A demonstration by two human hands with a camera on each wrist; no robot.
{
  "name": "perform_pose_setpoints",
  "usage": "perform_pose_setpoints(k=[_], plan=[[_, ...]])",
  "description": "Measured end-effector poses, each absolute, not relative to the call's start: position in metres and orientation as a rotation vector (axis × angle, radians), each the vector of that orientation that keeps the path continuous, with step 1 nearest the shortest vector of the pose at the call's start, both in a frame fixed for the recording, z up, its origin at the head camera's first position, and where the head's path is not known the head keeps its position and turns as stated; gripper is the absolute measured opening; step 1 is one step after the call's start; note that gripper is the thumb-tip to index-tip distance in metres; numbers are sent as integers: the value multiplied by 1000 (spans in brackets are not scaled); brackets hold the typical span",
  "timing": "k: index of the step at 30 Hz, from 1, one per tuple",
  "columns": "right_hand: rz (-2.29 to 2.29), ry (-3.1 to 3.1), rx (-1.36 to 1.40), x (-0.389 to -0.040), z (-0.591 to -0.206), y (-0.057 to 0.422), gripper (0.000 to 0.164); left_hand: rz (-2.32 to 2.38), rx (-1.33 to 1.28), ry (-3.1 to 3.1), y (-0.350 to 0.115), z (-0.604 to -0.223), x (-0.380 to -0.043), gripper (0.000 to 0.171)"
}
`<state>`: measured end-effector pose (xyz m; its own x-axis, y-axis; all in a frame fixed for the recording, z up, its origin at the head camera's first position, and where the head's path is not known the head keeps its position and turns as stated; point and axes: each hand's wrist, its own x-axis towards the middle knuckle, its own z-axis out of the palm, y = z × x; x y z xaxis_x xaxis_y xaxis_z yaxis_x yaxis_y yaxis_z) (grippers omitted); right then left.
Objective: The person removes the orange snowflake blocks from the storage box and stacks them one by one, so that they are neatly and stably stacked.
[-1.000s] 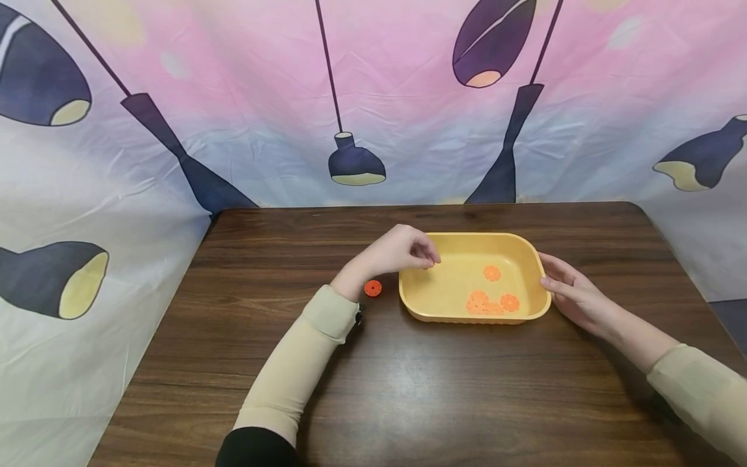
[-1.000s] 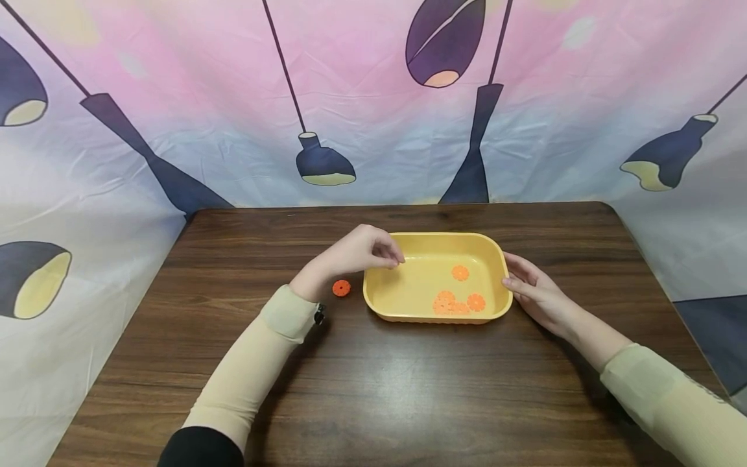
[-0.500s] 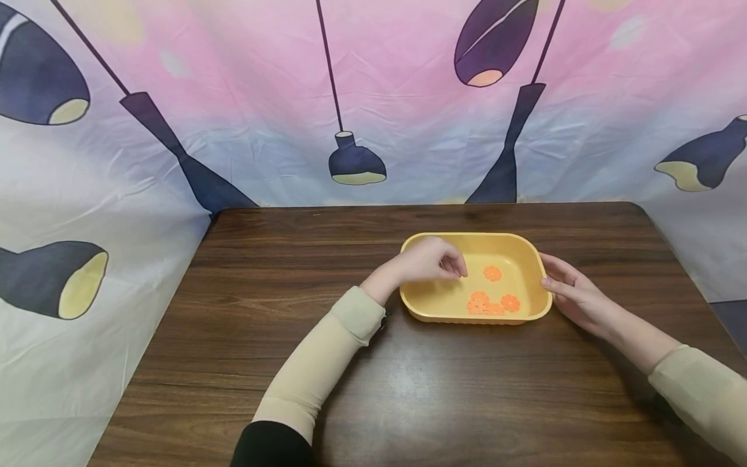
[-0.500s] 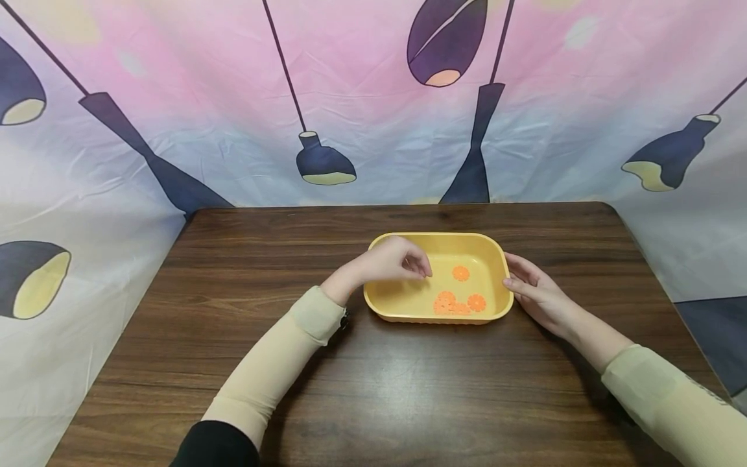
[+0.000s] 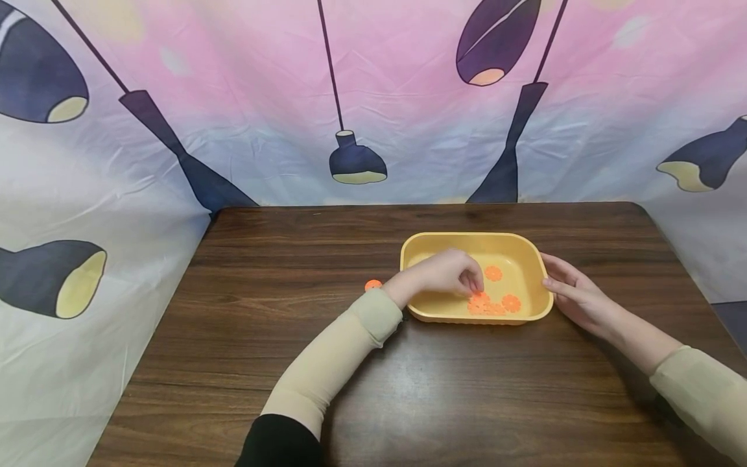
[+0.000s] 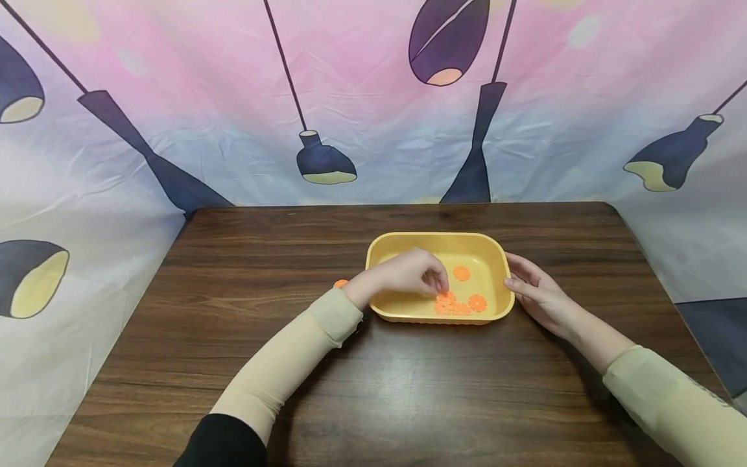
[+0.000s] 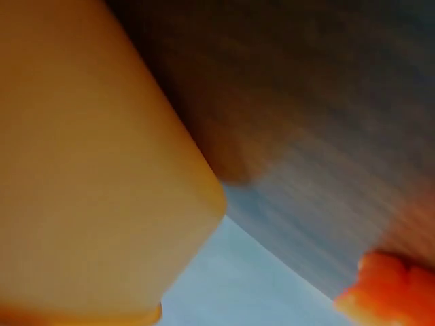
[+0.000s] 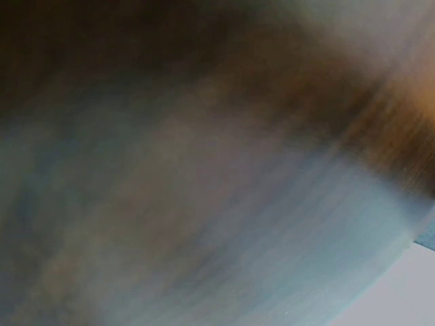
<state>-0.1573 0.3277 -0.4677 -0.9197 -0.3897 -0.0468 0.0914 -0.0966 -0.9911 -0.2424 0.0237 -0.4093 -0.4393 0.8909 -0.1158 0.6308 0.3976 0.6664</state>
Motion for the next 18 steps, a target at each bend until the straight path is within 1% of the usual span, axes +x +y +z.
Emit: perform_pose_setpoints(k=[18], plan=[[-2083, 1859, -322, -158, -467, 328, 47, 636, 1364, 2215, 32, -419, -236, 20]])
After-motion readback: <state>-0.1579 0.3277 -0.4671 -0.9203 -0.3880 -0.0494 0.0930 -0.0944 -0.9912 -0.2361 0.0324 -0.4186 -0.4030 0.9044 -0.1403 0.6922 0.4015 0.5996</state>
